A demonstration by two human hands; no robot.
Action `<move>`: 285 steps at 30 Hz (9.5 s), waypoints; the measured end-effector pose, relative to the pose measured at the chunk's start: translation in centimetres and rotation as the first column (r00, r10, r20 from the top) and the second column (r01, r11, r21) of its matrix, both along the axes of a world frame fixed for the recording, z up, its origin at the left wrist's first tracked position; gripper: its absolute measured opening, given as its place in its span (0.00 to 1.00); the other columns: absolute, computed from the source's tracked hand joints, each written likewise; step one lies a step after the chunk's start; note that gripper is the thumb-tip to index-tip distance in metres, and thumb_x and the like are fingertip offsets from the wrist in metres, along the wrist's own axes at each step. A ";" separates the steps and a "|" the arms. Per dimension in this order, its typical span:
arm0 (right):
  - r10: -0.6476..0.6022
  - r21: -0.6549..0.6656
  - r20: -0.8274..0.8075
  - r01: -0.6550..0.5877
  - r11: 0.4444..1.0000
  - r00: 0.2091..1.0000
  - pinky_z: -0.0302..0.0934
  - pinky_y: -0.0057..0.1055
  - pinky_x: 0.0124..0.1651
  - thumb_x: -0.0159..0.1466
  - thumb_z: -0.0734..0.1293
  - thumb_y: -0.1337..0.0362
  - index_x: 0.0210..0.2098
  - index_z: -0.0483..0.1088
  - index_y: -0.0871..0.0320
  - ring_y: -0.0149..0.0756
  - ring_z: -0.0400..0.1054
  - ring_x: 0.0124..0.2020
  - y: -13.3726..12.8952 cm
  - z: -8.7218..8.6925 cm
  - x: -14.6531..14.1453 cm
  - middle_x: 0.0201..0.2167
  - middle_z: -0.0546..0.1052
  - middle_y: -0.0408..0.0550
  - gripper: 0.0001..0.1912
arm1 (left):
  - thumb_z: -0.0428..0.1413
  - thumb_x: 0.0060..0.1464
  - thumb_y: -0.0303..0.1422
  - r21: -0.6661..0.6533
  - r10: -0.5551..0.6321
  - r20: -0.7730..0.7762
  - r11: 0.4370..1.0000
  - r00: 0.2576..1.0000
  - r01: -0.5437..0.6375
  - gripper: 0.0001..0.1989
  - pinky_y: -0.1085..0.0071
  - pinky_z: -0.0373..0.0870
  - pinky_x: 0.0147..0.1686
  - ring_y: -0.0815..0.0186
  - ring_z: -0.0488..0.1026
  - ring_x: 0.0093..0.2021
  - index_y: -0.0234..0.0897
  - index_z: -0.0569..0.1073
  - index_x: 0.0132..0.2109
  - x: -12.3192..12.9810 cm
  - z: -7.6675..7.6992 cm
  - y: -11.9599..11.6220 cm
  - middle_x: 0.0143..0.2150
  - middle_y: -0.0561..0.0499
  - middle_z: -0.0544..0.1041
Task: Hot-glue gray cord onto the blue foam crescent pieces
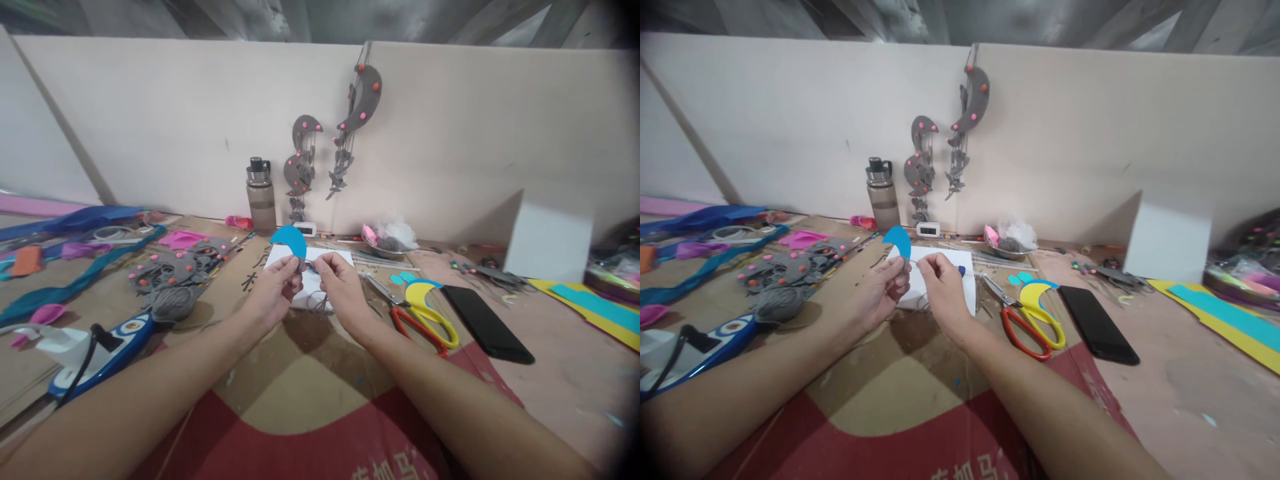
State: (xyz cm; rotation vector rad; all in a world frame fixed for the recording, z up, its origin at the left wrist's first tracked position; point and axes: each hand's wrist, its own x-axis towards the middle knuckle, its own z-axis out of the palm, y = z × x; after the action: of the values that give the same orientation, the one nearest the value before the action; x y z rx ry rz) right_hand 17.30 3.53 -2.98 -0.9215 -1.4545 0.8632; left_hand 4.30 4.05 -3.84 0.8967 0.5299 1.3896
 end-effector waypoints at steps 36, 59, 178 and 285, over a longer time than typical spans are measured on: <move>-0.084 0.005 0.055 0.083 0.997 0.995 0.58 0.28 0.35 0.59 0.61 0.59 0.27 0.64 0.57 0.29 0.64 0.28 0.2 -0.6 0.4 0.25 0.69 0.40 0.09 | 0.56 0.51 0.37 0.091 0.069 -0.311 0.995 0.948 -0.042 0.10 0.78 0.52 0.20 0.78 0.58 0.19 0.35 0.67 0.39 1.0 -0.7 -0.7 0.28 0.53 0.71; -0.214 0.072 0.194 0.204 0.976 0.957 0.54 0.28 0.31 0.59 0.61 0.60 0.27 0.67 0.58 0.31 0.61 0.27 -0.1 -0.6 0.6 0.25 0.72 0.42 0.08 | 0.59 0.48 0.38 0.023 0.047 -0.292 0.999 0.955 -0.042 0.12 0.80 0.53 0.20 0.77 0.59 0.20 0.32 0.73 0.35 0.4 -1.1 -0.2 0.23 0.54 0.68; -0.238 0.236 0.626 0.110 0.965 0.743 0.59 0.37 0.40 0.62 0.58 0.59 0.49 0.64 0.60 0.41 0.67 0.36 -1.4 -0.2 1.3 0.37 0.75 0.52 0.18 | 0.59 0.42 0.40 0.144 0.404 -0.393 0.914 0.826 -0.379 0.13 0.76 0.42 0.16 0.77 0.50 0.15 0.33 0.71 0.27 -3.0 -2.0 3.6 0.14 0.60 0.58; -0.161 -0.251 -0.251 0.096 0.963 0.955 0.50 0.25 0.24 0.53 0.67 0.53 0.27 0.69 0.59 0.25 0.53 0.21 -1.4 -1.3 -0.7 0.24 0.69 0.41 0.14 | 0.55 0.50 0.40 0.178 0.140 -0.280 0.980 0.950 -0.092 0.13 0.76 0.58 0.18 0.73 0.68 0.23 0.32 0.71 0.32 0.3 -0.8 -1.3 0.33 0.48 0.74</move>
State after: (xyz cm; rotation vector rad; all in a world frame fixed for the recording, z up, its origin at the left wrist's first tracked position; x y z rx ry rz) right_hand 16.63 2.08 -4.25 -1.0200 -1.0608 1.0352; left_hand 4.55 2.80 -4.65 1.2318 0.7100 1.4299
